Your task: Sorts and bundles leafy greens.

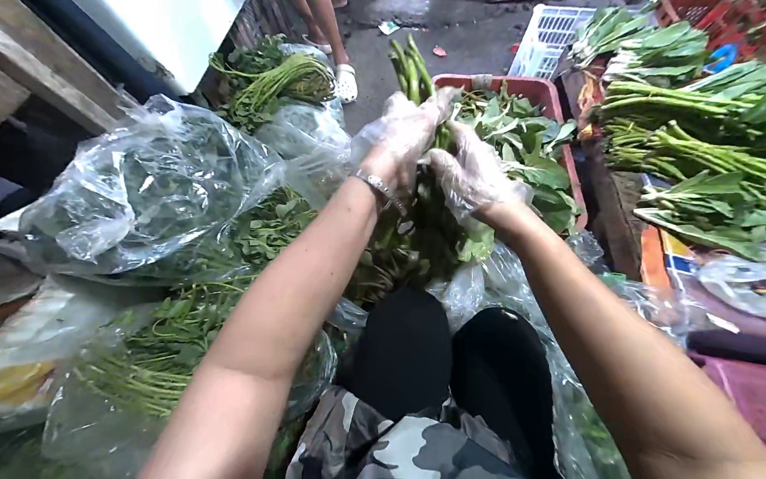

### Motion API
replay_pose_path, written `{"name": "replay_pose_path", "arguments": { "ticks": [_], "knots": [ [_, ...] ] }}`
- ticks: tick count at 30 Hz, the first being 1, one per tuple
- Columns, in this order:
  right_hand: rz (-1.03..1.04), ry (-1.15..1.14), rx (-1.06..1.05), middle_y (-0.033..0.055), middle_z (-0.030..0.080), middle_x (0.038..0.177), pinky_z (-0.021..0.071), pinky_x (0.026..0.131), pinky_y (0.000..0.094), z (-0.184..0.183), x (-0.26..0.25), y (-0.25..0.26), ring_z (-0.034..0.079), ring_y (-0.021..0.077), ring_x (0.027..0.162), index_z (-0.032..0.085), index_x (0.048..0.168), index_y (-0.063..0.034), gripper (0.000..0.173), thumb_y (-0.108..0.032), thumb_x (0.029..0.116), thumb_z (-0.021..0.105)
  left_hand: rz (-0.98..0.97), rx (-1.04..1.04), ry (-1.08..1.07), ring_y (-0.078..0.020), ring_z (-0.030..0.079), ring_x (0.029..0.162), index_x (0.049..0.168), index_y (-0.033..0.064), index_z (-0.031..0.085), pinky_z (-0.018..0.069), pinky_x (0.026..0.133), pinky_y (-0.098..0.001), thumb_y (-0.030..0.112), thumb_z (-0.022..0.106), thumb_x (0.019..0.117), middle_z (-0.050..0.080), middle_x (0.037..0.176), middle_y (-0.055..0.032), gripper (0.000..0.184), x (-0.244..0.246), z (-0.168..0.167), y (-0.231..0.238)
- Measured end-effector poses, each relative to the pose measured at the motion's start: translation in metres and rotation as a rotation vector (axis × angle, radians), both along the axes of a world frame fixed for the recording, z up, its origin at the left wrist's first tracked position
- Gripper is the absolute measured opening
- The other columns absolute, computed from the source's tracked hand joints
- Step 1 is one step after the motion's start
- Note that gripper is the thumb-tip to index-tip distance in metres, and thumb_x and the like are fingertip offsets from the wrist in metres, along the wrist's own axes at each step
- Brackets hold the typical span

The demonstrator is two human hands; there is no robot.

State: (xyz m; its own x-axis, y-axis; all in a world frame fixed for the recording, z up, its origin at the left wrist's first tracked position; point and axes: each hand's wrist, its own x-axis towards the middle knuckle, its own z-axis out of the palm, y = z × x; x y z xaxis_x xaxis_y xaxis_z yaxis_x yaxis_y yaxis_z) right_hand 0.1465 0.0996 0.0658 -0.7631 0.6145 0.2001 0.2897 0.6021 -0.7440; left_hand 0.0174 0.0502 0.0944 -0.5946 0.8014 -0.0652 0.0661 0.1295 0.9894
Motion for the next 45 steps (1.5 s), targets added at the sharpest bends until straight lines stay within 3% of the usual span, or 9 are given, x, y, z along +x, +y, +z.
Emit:
{"name": "replay_pose_path", "arguments": {
  "ticks": [4,13,20,23,30,33,35,41,45],
  "knots": [
    [-0.078,0.118,-0.071,0.0227,0.062,0.133,0.0470,0.105,0.0431,0.008,-0.002,0.008,0.062,0.0260,0.120,0.045,0.149,-0.0002,0.046,-0.020,0.1072,0.045,-0.052,0.105,-0.093,-0.0159,0.053,0.123,0.144,0.0077,0.046,0.0466,0.102,-0.0347,0.037,0.033,0.1122,0.053,0.136,-0.0102,0.046,0.004,0.016,0.000],
    [-0.278,0.447,-0.074,0.0135,0.068,0.111,0.0523,0.085,0.0254,-0.005,0.000,-0.009,0.065,0.0058,0.093,0.050,0.141,0.0039,0.042,-0.007,0.1014,0.040,-0.099,0.380,-0.119,-0.0071,0.056,0.116,0.136,0.0050,0.053,0.0457,0.102,-0.0255,0.023,0.034,0.1120,0.061,0.126,-0.0042,0.035,0.006,-0.007,0.000],
    [-0.207,0.227,0.242,0.0314,0.059,0.135,0.0487,0.105,0.0469,-0.003,-0.005,-0.025,0.062,0.0386,0.121,0.051,0.139,0.0117,0.042,-0.003,0.1002,0.048,-0.182,0.488,-0.021,-0.0089,0.063,0.106,0.135,-0.0044,0.049,0.0511,0.096,-0.0277,0.024,0.036,0.1112,0.066,0.115,-0.0100,0.040,0.017,-0.009,0.000],
    [-0.159,0.111,0.302,0.0308,0.056,0.136,0.0503,0.103,0.0508,0.002,0.001,-0.032,0.062,0.0412,0.121,0.050,0.139,0.0107,0.041,-0.006,0.1017,0.053,-0.114,0.490,0.058,-0.0094,0.066,0.094,0.128,-0.0022,0.052,0.0562,0.085,-0.0282,0.023,0.063,0.0980,0.067,0.105,-0.0085,0.041,0.014,-0.018,0.004],
    [-0.165,0.193,0.299,0.0248,0.068,0.123,0.0484,0.103,0.0473,0.032,0.025,0.024,0.064,0.0327,0.117,0.070,0.122,0.0040,0.043,-0.018,0.1069,0.036,-0.048,0.423,0.195,-0.0085,0.065,0.094,0.141,-0.0088,0.037,0.0542,0.086,-0.0248,0.011,0.061,0.0948,0.065,0.111,-0.0148,0.056,0.002,-0.018,-0.008],
    [-0.152,0.022,0.235,0.0193,0.069,0.112,0.0487,0.095,0.0512,0.067,0.007,0.017,0.065,0.0305,0.106,0.070,0.119,-0.0016,0.043,-0.037,0.1050,0.050,-0.144,0.265,0.453,-0.0216,0.052,0.133,0.152,-0.0139,0.022,0.0409,0.111,-0.0294,0.009,0.062,0.0963,0.046,0.147,-0.0291,0.073,0.014,-0.012,-0.012],
    [-0.115,-0.062,0.184,0.0167,0.069,0.102,0.0515,0.087,0.0521,0.080,-0.010,0.019,0.067,0.0281,0.096,0.069,0.109,0.0001,0.042,-0.040,0.0976,0.065,-0.160,0.178,0.619,-0.0296,0.046,0.139,0.146,-0.0172,0.036,0.0341,0.115,-0.0331,0.008,0.065,0.0955,0.047,0.146,-0.0331,0.063,0.021,-0.007,-0.014],
    [0.027,0.025,0.050,0.0057,0.065,0.091,0.0509,0.075,0.0311,0.078,-0.022,0.029,0.061,0.0092,0.080,0.067,0.105,-0.0018,0.017,-0.015,0.0942,0.066,-0.259,0.311,0.415,-0.0042,0.061,0.106,0.128,-0.0051,0.056,0.0496,0.095,-0.0205,0.009,0.073,0.0886,0.063,0.117,-0.0106,0.046,-0.002,-0.021,-0.009],
    [0.088,0.174,-0.057,0.0070,0.067,0.105,0.0553,0.078,0.0229,0.064,-0.007,0.032,0.064,0.0040,0.085,0.060,0.128,0.0023,0.035,-0.017,0.0987,0.065,-0.256,0.324,0.193,-0.0043,0.064,0.097,0.130,-0.0006,0.054,0.0550,0.088,-0.0234,0.011,0.062,0.0990,0.065,0.109,-0.0047,0.034,-0.013,-0.032,-0.009]
  ]
}}
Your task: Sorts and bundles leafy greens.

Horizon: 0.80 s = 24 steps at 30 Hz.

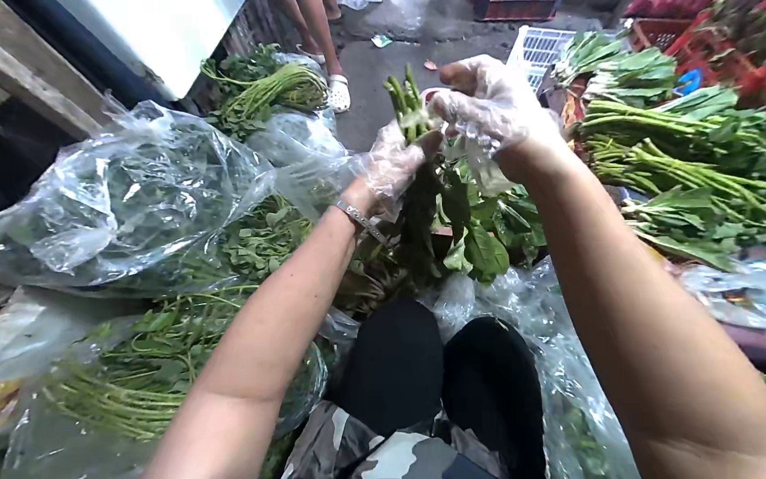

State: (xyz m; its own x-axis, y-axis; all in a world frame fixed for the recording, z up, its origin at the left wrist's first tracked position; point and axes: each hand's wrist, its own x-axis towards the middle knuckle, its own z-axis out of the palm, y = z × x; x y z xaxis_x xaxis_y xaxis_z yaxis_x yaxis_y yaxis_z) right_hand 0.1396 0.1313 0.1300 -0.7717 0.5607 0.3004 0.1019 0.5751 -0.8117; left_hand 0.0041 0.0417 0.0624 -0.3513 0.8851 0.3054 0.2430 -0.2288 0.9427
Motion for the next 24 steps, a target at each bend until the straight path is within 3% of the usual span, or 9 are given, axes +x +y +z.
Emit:
{"name": "replay_pose_path", "arguments": {
  "ticks": [2,3,5,8,11,14,17,21,24],
  "knots": [
    [-0.054,-0.016,0.121,0.0102,0.070,0.098,0.0562,0.076,0.0332,-0.020,0.009,-0.001,0.066,0.0120,0.081,0.065,0.117,0.0024,0.032,-0.021,0.0955,0.069,0.022,-0.035,-0.117,-0.0057,0.065,0.090,0.125,0.0036,0.055,0.0568,0.082,-0.0256,0.016,0.060,0.1008,0.066,0.100,-0.0018,0.028,-0.004,0.000,-0.002],
    [-0.059,-0.047,0.145,0.0130,0.071,0.099,0.0575,0.079,0.0407,-0.032,0.012,-0.005,0.068,0.0179,0.082,0.065,0.117,0.0028,0.035,-0.023,0.0941,0.072,0.015,-0.051,-0.156,-0.0054,0.063,0.088,0.125,0.0054,0.053,0.0562,0.080,-0.0252,0.020,0.056,0.1039,0.063,0.099,-0.0003,0.026,-0.004,0.001,-0.004],
    [-0.068,-0.047,0.128,0.0143,0.071,0.102,0.0588,0.083,0.0454,-0.056,0.013,-0.018,0.071,0.0224,0.087,0.061,0.122,0.0018,0.043,-0.021,0.0891,0.076,-0.008,-0.051,-0.196,-0.0060,0.063,0.090,0.130,0.0058,0.052,0.0559,0.082,-0.0253,0.029,0.044,0.1092,0.062,0.101,-0.0002,0.032,-0.003,0.002,-0.006],
    [-0.084,0.095,0.080,0.0131,0.071,0.100,0.0585,0.077,0.0355,-0.072,0.011,-0.025,0.069,0.0157,0.082,0.059,0.121,0.0026,0.036,-0.009,0.0895,0.071,-0.051,0.029,-0.349,-0.0062,0.061,0.103,0.130,0.0051,0.056,0.0518,0.093,-0.0253,0.029,0.027,0.1129,0.064,0.112,-0.0005,0.041,0.001,0.001,-0.006],
    [-0.044,0.228,0.113,0.0102,0.073,0.104,0.0571,0.084,0.0260,-0.077,0.013,-0.014,0.069,0.0068,0.090,0.067,0.120,0.0028,0.028,-0.006,0.0938,0.064,-0.040,0.062,-0.381,-0.0076,0.063,0.102,0.124,0.0047,0.057,0.0524,0.093,-0.0263,0.026,0.029,0.1127,0.066,0.109,-0.0016,0.037,-0.002,0.002,-0.006],
    [-0.182,0.226,0.348,0.0177,0.073,0.111,0.0544,0.095,0.0352,-0.066,0.024,-0.012,0.070,0.0212,0.103,0.073,0.119,0.0019,0.027,-0.008,0.0956,0.063,-0.016,0.088,-0.373,-0.0068,0.063,0.084,0.112,0.0063,0.060,0.0548,0.082,-0.0244,0.020,0.030,0.1116,0.063,0.090,0.0023,0.032,-0.004,0.005,-0.004],
    [-0.377,0.153,0.587,0.0221,0.073,0.106,0.0535,0.091,0.0486,-0.044,0.037,-0.022,0.071,0.0349,0.099,0.075,0.115,-0.0001,0.026,-0.010,0.0948,0.063,0.032,0.123,-0.372,-0.0058,0.063,0.079,0.110,0.0081,0.057,0.0551,0.080,-0.0238,0.019,0.028,0.1123,0.062,0.081,0.0051,0.031,-0.006,-0.001,0.001],
    [-0.435,0.269,0.481,0.0170,0.074,0.095,0.0593,0.078,0.0445,-0.056,0.019,-0.036,0.072,0.0265,0.082,0.069,0.113,0.0043,0.027,-0.007,0.0889,0.069,0.057,0.184,-0.405,-0.0072,0.061,0.084,0.116,0.0071,0.056,0.0533,0.084,-0.0256,0.023,0.024,0.1131,0.060,0.087,0.0031,0.035,0.009,-0.009,0.010],
    [-0.422,0.440,0.434,0.0177,0.074,0.095,0.0604,0.078,0.0391,-0.080,-0.006,-0.044,0.073,0.0240,0.083,0.071,0.103,0.0057,0.019,-0.004,0.0868,0.070,0.031,0.219,-0.455,-0.0044,0.059,0.090,0.111,0.0119,0.055,0.0523,0.084,-0.0246,0.033,0.017,0.1127,0.059,0.092,0.0037,0.043,0.030,-0.001,0.008]
  ]
}}
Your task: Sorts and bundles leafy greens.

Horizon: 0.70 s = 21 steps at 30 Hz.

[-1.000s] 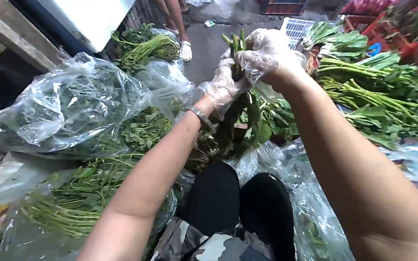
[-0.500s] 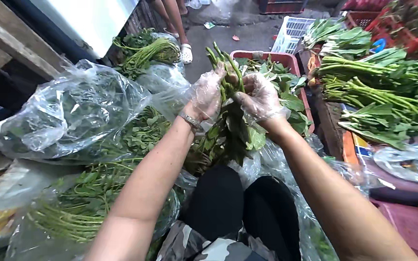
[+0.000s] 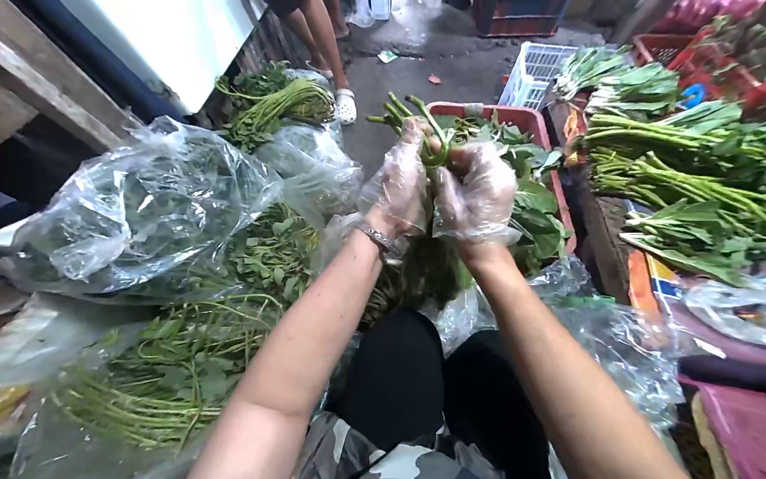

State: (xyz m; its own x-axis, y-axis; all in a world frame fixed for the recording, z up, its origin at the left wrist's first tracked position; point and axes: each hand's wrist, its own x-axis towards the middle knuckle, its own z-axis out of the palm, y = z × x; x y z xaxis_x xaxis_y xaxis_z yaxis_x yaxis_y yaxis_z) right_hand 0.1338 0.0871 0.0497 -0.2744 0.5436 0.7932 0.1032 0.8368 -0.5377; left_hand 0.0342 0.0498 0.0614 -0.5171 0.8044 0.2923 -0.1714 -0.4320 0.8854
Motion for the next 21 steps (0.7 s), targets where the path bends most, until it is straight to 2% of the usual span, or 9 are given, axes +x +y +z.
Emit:
{"name": "replay_pose_path", "arguments": {
  "ticks": [3,6,9,12,14,16,18,21],
  "knots": [
    [0.000,0.059,0.113,0.0213,0.075,0.103,0.0597,0.085,0.0374,-0.015,-0.010,-0.002,0.074,0.0278,0.095,0.073,0.101,0.0059,0.016,-0.002,0.0882,0.069,-0.061,0.036,-0.020,-0.0023,0.061,0.083,0.107,0.0132,0.056,0.0529,0.078,-0.0197,0.033,0.018,0.1125,0.061,0.086,0.0055,0.043,0.004,0.002,-0.002],
    [0.008,0.049,0.234,0.0232,0.074,0.101,0.0602,0.084,0.0370,-0.021,-0.008,0.002,0.074,0.0306,0.094,0.073,0.102,0.0054,0.014,-0.002,0.0901,0.068,-0.095,0.018,0.039,-0.0033,0.061,0.086,0.109,0.0107,0.058,0.0525,0.080,-0.0214,0.025,0.025,0.1115,0.062,0.090,0.0043,0.036,-0.002,-0.001,-0.005],
    [0.050,-0.008,0.297,0.0242,0.072,0.098,0.0597,0.081,0.0385,-0.023,-0.002,0.003,0.072,0.0321,0.089,0.074,0.106,0.0064,0.019,-0.004,0.0918,0.067,-0.107,-0.031,0.093,-0.0027,0.062,0.085,0.117,0.0075,0.053,0.0537,0.079,-0.0217,0.015,0.036,0.1076,0.062,0.093,0.0037,0.022,-0.004,-0.002,-0.007],
    [0.158,-0.182,0.215,0.0238,0.072,0.108,0.0585,0.085,0.0458,-0.016,0.008,0.006,0.072,0.0350,0.097,0.075,0.111,0.0023,0.024,-0.012,0.0966,0.062,-0.113,-0.131,0.212,-0.0025,0.060,0.087,0.126,0.0042,0.053,0.0524,0.080,-0.0214,0.015,0.034,0.1084,0.060,0.098,0.0024,0.028,-0.014,-0.002,-0.011],
    [0.271,-0.312,0.033,0.0226,0.070,0.118,0.0530,0.094,0.0489,-0.003,0.022,0.008,0.069,0.0336,0.107,0.073,0.121,-0.0003,0.031,-0.017,0.1006,0.057,-0.114,-0.138,0.242,-0.0039,0.062,0.086,0.120,0.0030,0.055,0.0536,0.081,-0.0229,0.014,0.033,0.1088,0.062,0.094,0.0024,0.027,-0.027,-0.002,-0.015],
    [0.286,-0.371,-0.046,0.0228,0.068,0.120,0.0504,0.099,0.0481,0.007,0.041,0.012,0.066,0.0327,0.112,0.071,0.123,0.0004,0.033,-0.017,0.1024,0.052,-0.099,-0.126,0.183,-0.0087,0.067,0.084,0.113,0.0039,0.058,0.0578,0.083,-0.0287,0.016,0.033,0.1103,0.067,0.087,0.0018,0.027,-0.047,0.001,-0.020],
    [0.235,-0.410,-0.045,0.0234,0.069,0.118,0.0511,0.099,0.0460,0.005,0.063,0.022,0.067,0.0325,0.111,0.070,0.121,0.0030,0.032,-0.015,0.1035,0.050,-0.001,-0.120,0.086,-0.0128,0.067,0.076,0.106,0.0066,0.059,0.0596,0.077,-0.0327,0.019,0.036,0.1106,0.065,0.079,0.0014,0.027,-0.067,0.007,-0.029],
    [0.177,-0.553,-0.105,0.0255,0.069,0.119,0.0525,0.097,0.0530,-0.011,0.083,0.024,0.069,0.0372,0.108,0.066,0.125,0.0055,0.033,-0.015,0.1020,0.055,0.111,-0.044,-0.001,-0.0115,0.063,0.062,0.095,0.0130,0.054,0.0603,0.067,-0.0304,0.017,0.036,0.1099,0.056,0.067,0.0044,0.023,-0.097,0.016,-0.045]
  ]
}}
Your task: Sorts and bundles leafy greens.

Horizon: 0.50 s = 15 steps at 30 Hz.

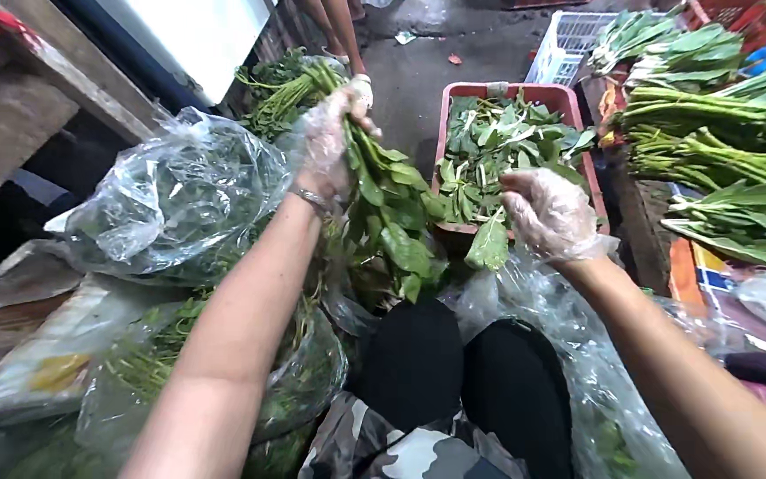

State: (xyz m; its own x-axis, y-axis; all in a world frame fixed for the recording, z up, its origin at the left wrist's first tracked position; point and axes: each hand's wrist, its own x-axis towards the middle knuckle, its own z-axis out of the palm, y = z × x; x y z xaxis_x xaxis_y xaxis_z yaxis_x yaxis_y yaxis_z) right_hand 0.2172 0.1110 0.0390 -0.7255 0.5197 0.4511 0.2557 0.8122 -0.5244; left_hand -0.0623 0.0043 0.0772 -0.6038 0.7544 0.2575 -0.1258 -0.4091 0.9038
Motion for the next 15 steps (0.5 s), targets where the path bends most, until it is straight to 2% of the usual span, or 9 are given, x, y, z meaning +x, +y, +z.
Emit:
{"name": "replay_pose_path", "arguments": {
  "ticks": [3,5,6,9,11,13,15],
  "knots": [
    [-0.010,-0.146,-0.152,0.0264,0.064,0.128,0.0501,0.099,0.0591,-0.011,-0.006,-0.010,0.066,0.0414,0.113,0.058,0.136,0.0051,0.048,-0.021,0.0975,0.069,-0.057,0.124,-0.072,-0.0077,0.057,0.055,0.089,0.0177,0.050,0.0585,0.064,-0.0264,0.019,0.023,0.1114,0.050,0.060,0.0073,0.035,-0.022,0.006,-0.014],
    [0.013,-0.163,-0.221,0.0266,0.061,0.133,0.0479,0.103,0.0584,-0.017,-0.017,-0.014,0.063,0.0415,0.118,0.053,0.141,0.0045,0.061,-0.026,0.0933,0.075,-0.209,0.301,-0.163,-0.0065,0.056,0.055,0.085,0.0164,0.051,0.0564,0.064,-0.0237,0.023,0.012,0.1110,0.050,0.058,0.0067,0.048,-0.045,0.006,-0.022],
    [0.024,-0.152,-0.240,0.0266,0.061,0.134,0.0477,0.104,0.0577,-0.019,-0.023,-0.016,0.062,0.0412,0.120,0.052,0.143,0.0042,0.063,-0.026,0.0929,0.076,-0.320,0.406,-0.247,-0.0063,0.057,0.054,0.084,0.0135,0.053,0.0551,0.062,-0.0218,0.024,0.010,0.1103,0.052,0.058,0.0049,0.051,-0.056,0.007,-0.027],
    [0.055,-0.095,-0.243,0.0262,0.060,0.135,0.0474,0.105,0.0551,-0.017,-0.034,-0.018,0.062,0.0394,0.122,0.050,0.144,0.0044,0.059,-0.024,0.0969,0.070,-0.586,0.580,-0.467,-0.0065,0.058,0.055,0.082,0.0064,0.053,0.0518,0.057,-0.0179,0.024,0.016,0.1075,0.055,0.060,0.0001,0.048,-0.078,0.008,-0.040],
    [0.069,-0.068,-0.261,0.0261,0.060,0.137,0.0474,0.106,0.0540,-0.014,-0.034,-0.015,0.062,0.0381,0.123,0.051,0.144,0.0045,0.053,-0.021,0.0994,0.065,-0.664,0.597,-0.476,-0.0072,0.059,0.059,0.086,0.0047,0.054,0.0522,0.061,-0.0178,0.020,0.023,0.1083,0.056,0.065,-0.0007,0.041,-0.084,0.005,-0.047],
    [0.063,-0.059,-0.271,0.0269,0.060,0.135,0.0483,0.105,0.0529,-0.012,-0.027,-0.010,0.063,0.0379,0.120,0.052,0.142,0.0055,0.048,-0.018,0.1013,0.061,-0.638,0.560,-0.470,-0.0085,0.061,0.059,0.087,0.0047,0.055,0.0541,0.063,-0.0194,0.021,0.026,0.1088,0.057,0.064,-0.0012,0.040,-0.083,0.004,-0.052],
    [0.019,-0.100,-0.288,0.0269,0.061,0.134,0.0493,0.104,0.0523,-0.010,-0.013,-0.005,0.064,0.0374,0.118,0.054,0.140,0.0055,0.044,-0.017,0.1029,0.058,-0.559,0.540,-0.438,-0.0104,0.062,0.059,0.086,0.0051,0.054,0.0561,0.065,-0.0218,0.023,0.020,0.1096,0.057,0.062,-0.0017,0.046,-0.081,0.003,-0.052]
  ]
}}
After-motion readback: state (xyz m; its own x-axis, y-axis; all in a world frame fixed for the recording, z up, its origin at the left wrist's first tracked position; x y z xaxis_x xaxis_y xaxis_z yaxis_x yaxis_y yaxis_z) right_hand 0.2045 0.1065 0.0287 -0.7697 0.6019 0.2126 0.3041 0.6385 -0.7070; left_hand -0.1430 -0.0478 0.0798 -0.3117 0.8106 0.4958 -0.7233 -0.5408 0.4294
